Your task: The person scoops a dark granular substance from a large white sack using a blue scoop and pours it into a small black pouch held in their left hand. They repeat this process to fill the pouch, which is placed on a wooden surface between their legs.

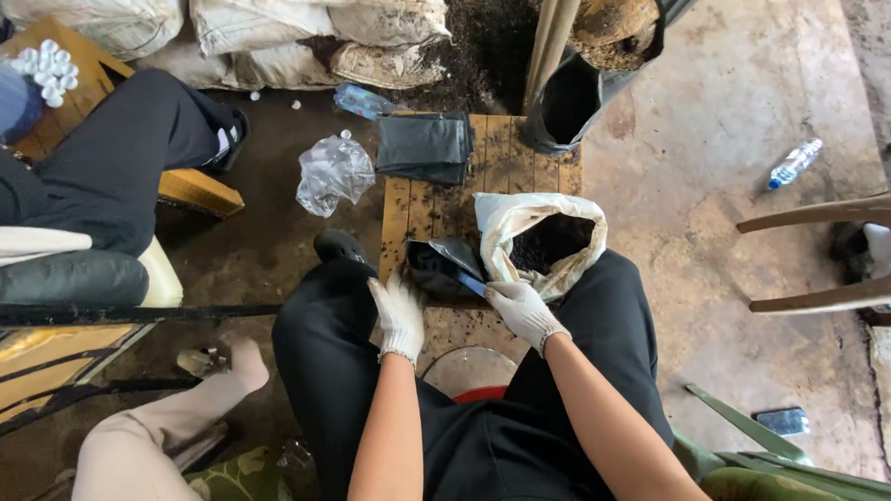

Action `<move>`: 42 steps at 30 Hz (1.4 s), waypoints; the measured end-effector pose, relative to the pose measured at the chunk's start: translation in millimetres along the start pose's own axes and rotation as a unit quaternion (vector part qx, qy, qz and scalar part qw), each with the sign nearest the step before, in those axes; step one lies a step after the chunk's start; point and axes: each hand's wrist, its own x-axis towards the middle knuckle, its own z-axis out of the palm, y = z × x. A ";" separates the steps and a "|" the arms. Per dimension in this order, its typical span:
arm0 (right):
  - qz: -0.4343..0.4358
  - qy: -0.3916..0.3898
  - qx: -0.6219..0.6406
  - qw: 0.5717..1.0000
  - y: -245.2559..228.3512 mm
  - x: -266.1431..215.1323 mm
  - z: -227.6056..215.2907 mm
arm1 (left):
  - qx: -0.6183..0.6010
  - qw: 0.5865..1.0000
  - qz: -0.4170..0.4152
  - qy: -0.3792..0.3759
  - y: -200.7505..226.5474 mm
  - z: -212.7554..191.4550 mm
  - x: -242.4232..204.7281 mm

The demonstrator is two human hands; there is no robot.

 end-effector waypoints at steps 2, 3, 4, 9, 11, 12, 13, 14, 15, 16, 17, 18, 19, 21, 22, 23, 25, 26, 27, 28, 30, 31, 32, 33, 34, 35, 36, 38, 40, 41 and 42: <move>0.004 0.009 0.033 0.999 20.4 14.7 7.1 | 0.134 0.991 -0.002 0.011 -1.8 -2.3 -2.0; 0.002 0.008 0.032 0.999 21.2 10.7 8.1 | 0.134 0.991 -0.001 0.010 -1.1 2.5 -6.7; 0.009 0.005 0.031 0.999 21.9 6.7 9.0 | 0.232 0.973 0.003 0.017 -0.4 7.4 -11.5; 0.017 -0.005 -0.005 1.000 -7.6 -17.4 -2.0 | 0.266 0.964 -0.006 0.013 10.2 -2.3 4.7; 0.011 -0.005 0.000 1.000 -14.5 -20.0 -4.4 | 0.166 0.986 -0.013 0.008 12.0 -6.5 5.2; 0.010 -0.006 -0.001 1.000 -9.7 -18.0 -3.2 | 0.165 0.986 -0.012 0.008 9.1 -3.4 0.4; 0.009 -0.004 0.001 1.000 -6.3 -14.0 -1.8 | 0.221 0.975 -0.004 0.008 6.4 1.4 -2.2; 0.007 -0.002 0.003 1.000 -2.9 -9.9 -0.5 | 0.277 0.961 0.004 0.009 3.7 6.2 -4.7; 0.007 -0.003 0.003 1.000 -2.0 -9.7 0.0 | 0.277 0.961 0.004 0.009 5.9 3.8 -3.8; 0.009 0.000 -0.001 1.000 -1.0 -9.4 0.4 | 0.293 0.956 0.005 0.011 8.0 1.4 -2.7; 0.011 0.003 -0.004 1.000 -0.2 -8.5 1.6 | 0.310 0.951 0.004 0.011 10.8 -0.5 -0.5; 0.012 0.004 -0.003 1.000 1.7 -8.8 1.1 | 0.311 0.950 0.004 0.011 12.4 -1.8 0.1; 0.012 0.002 -0.008 1.000 2.4 -7.8 0.0 | 0.325 0.946 -0.002 0.019 13.7 -1.6 2.0; 0.013 -0.001 -0.015 1.000 1.7 -7.3 -0.7 | 0.338 0.941 -0.007 0.030 17.8 -12.1 12.9; 0.012 -0.002 -0.013 1.000 0.3 -7.6 -0.4 | 0.140 0.990 -0.010 0.023 20.8 -22.8 21.9; 0.012 -0.005 -0.012 1.000 -1.0 -8.5 -0.4 | -0.064 0.998 -0.011 0.014 23.5 -34.0 29.8; 0.015 -0.006 0.002 1.000 -3.8 -16.4 -3.1 | -0.076 0.997 -0.011 0.015 24.2 -36.3 24.4; 0.015 -0.004 0.017 1.000 -7.5 -17.3 -5.6 | -0.087 0.996 -0.014 0.012 23.2 -33.4 26.2; 0.012 -0.001 0.018 1.000 -0.2 -8.3 -3.7 | -0.085 0.996 -0.017 0.009 20.9 -28.6 26.4; 0.015 0.003 0.001 1.000 7.4 1.2 -1.7 | -0.102 0.995 -0.021 0.007 18.6 -24.2 26.7; 0.027 0.002 -0.017 0.999 23.0 10.5 3.9 | -0.119 0.993 -0.020 0.015 12.2 -16.3 7.8; 0.024 0.003 -0.017 1.000 27.4 15.7 5.2 | -0.214 0.976 -0.023 0.010 5.6 -7.0 -4.2; 0.021 0.003 -0.018 1.000 31.7 20.7 6.7 | -0.308 0.951 -0.024 0.006 -0.9 2.8 -16.1; 0.019 0.004 -0.017 1.000 17.6 6.2 3.0 | -0.308 0.951 -0.025 0.004 1.4 2.7 -16.8; 0.025 0.001 -0.022 0.999 3.2 -8.6 -0.9 | -0.295 0.955 -0.024 0.006 3.4 3.0 -17.8; 0.029 0.000 -0.025 0.999 -12.3 -21.7 -6.5 | -0.280 0.959 -0.027 0.007 3.6 5.5 -16.1; 0.026 0.003 -0.024 0.999 3.2 -4.6 -2.4 | -0.279 0.960 -0.029 0.004 6.3 3.7 -10.2; 0.029 0.003 -0.015 0.999 38.9 24.7 7.5 | -0.239 0.971 -0.031 0.014 12.8 -6.6 -3.9; 0.029 0.004 -0.021 0.999 45.7 30.3 10.1 | -0.115 0.993 -0.030 0.018 23.7 -17.6 2.5; 0.025 0.008 -0.027 0.999 47.8 35.1 10.3 | 0.009 0.999 -0.033 0.019 28.0 -21.6 8.3; 0.025 0.008 -0.028 0.999 39.6 26.0 9.1 | 0.009 0.999 -0.033 0.019 29.7 -22.8 10.4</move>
